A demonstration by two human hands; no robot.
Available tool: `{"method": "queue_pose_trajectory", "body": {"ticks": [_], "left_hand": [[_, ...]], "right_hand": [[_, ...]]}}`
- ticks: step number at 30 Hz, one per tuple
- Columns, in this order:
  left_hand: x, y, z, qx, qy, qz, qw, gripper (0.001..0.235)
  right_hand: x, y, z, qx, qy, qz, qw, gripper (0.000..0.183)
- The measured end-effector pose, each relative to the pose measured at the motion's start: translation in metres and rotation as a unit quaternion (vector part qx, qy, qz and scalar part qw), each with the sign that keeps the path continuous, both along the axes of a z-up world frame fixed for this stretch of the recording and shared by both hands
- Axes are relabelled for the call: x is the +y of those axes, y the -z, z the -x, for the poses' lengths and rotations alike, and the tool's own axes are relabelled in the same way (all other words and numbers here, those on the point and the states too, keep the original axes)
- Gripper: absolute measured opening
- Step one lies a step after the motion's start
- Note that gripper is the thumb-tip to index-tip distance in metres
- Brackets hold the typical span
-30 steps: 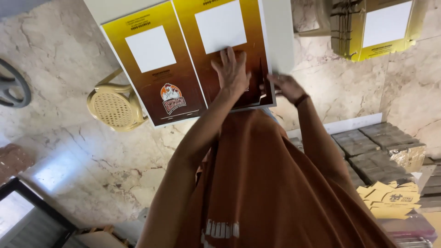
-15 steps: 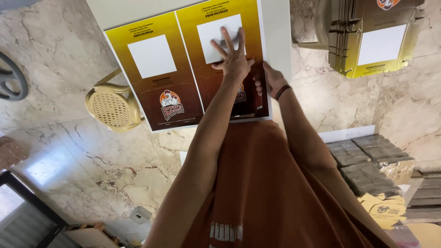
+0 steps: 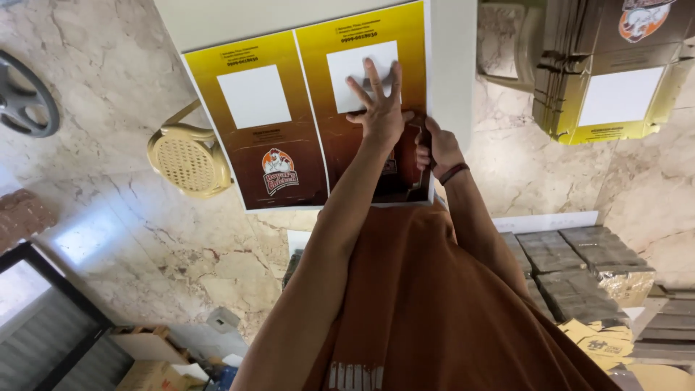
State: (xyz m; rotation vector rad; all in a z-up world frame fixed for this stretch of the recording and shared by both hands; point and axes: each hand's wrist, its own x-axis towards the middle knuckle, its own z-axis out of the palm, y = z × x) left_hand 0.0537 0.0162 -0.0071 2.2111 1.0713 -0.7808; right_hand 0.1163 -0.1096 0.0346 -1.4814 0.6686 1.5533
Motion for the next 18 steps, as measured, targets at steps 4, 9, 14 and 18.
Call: {"method": "queue_pose_trajectory", "body": {"ticks": [4,9,14,18], "left_hand": [[-0.006,0.014,0.009,0.005,0.05,-0.053,0.997,0.103],[-0.007,0.025,0.009,-0.001,0.053,-0.046,0.998,0.116],[-0.01,0.029,0.006,-0.015,0.04,-0.062,0.997,0.118],[-0.013,0.033,0.006,-0.03,0.02,-0.075,0.997,0.109]], "right_hand": [[0.004,-0.004,0.007,-0.04,-0.014,0.022,0.999,0.052],[0.007,0.003,0.003,-0.069,-0.013,0.049,0.996,0.054],[0.018,0.007,-0.02,-0.012,-0.048,-0.032,0.998,0.051],[0.016,0.0,-0.004,-0.117,0.002,-0.031,0.993,0.053]]}}
